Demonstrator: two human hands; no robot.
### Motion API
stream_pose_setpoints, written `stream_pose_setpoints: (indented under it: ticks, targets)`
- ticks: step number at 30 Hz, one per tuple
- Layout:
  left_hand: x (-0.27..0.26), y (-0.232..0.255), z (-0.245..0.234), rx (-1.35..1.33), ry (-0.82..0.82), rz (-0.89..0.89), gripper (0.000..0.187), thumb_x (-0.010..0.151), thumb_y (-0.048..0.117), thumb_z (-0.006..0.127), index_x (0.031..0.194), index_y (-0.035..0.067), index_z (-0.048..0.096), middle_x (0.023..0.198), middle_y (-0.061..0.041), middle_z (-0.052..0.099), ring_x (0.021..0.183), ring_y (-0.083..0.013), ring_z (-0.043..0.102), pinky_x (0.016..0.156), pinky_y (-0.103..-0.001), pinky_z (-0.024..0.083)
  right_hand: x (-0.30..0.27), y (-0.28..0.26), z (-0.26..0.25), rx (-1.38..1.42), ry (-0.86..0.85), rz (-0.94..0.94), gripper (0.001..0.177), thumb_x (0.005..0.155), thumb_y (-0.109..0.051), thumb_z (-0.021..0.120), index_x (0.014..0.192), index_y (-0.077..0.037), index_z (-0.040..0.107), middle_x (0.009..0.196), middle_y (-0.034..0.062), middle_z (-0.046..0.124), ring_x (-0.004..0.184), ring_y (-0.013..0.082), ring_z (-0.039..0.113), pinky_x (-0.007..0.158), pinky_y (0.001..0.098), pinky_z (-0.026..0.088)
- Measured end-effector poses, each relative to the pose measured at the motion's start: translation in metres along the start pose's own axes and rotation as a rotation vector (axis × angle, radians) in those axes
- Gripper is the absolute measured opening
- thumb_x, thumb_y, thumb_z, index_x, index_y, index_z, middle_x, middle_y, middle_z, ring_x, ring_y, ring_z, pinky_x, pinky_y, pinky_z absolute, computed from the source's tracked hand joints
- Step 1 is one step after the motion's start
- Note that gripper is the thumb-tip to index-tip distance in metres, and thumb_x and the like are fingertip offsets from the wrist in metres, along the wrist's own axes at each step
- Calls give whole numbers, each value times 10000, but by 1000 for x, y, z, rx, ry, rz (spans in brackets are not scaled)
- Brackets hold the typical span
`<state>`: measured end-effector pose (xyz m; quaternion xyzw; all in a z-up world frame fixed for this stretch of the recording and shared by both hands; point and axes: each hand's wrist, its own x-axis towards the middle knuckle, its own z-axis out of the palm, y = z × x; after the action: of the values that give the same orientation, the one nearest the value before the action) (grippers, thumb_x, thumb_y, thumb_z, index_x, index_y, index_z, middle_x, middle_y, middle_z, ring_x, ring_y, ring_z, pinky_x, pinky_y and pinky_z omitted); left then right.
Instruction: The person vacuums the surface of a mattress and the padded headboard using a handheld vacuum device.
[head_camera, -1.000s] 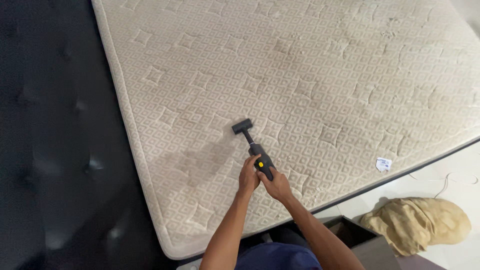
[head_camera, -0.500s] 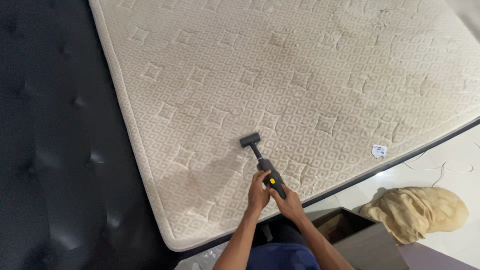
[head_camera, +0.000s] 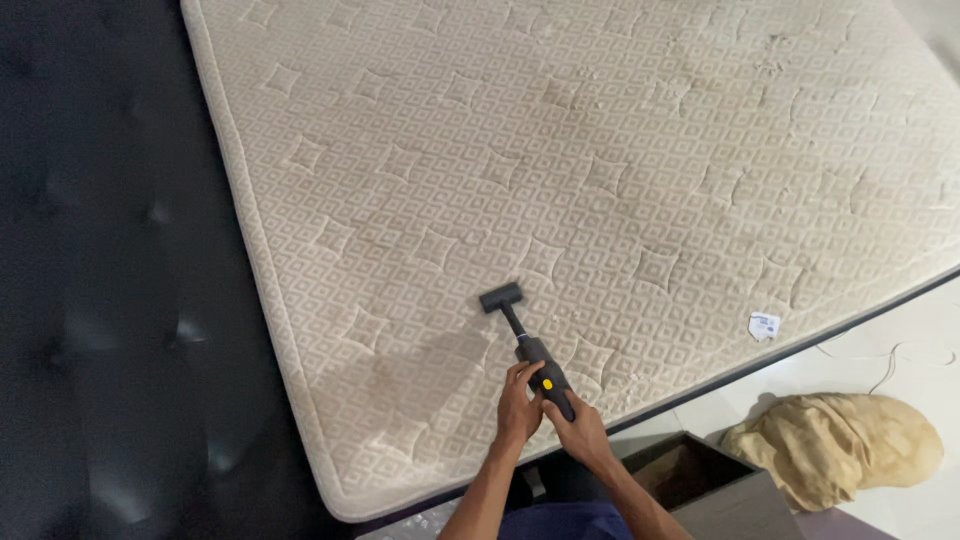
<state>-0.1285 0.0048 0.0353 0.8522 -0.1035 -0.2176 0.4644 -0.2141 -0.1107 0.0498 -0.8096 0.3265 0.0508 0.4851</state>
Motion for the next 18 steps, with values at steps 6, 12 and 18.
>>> stream_pose_setpoints:
  ticks: [6, 12, 18]
  targets:
    - [31, 7, -3, 12, 17, -40, 494, 873, 89, 711, 1337, 244, 646, 1448, -71, 531, 1283, -328, 579, 1011, -419, 512, 28, -23, -8, 31, -45, -3, 453, 880, -431, 685, 984, 9, 716, 653, 233, 672, 596, 356, 677, 598, 465, 497]
    - [67, 4, -4, 17, 80, -44, 480, 884, 83, 711, 1339, 224, 647, 1448, -84, 540, 1320, -325, 547, 1048, -416, 482, 66, -38, -6, 3, -62, -38, 450, 876, -435, 690, 970, 6, 702, 678, 254, 680, 636, 386, 708, 608, 479, 509]
    - [111, -24, 0, -7, 184, 71, 555, 852, 33, 708, 1373, 198, 615, 1445, -117, 538, 1335, -339, 538, 1078, -405, 468, 107, -51, 6, -37, -76, -124, 474, 878, -471, 686, 966, -6, 698, 720, 286, 685, 717, 444, 700, 642, 508, 517]
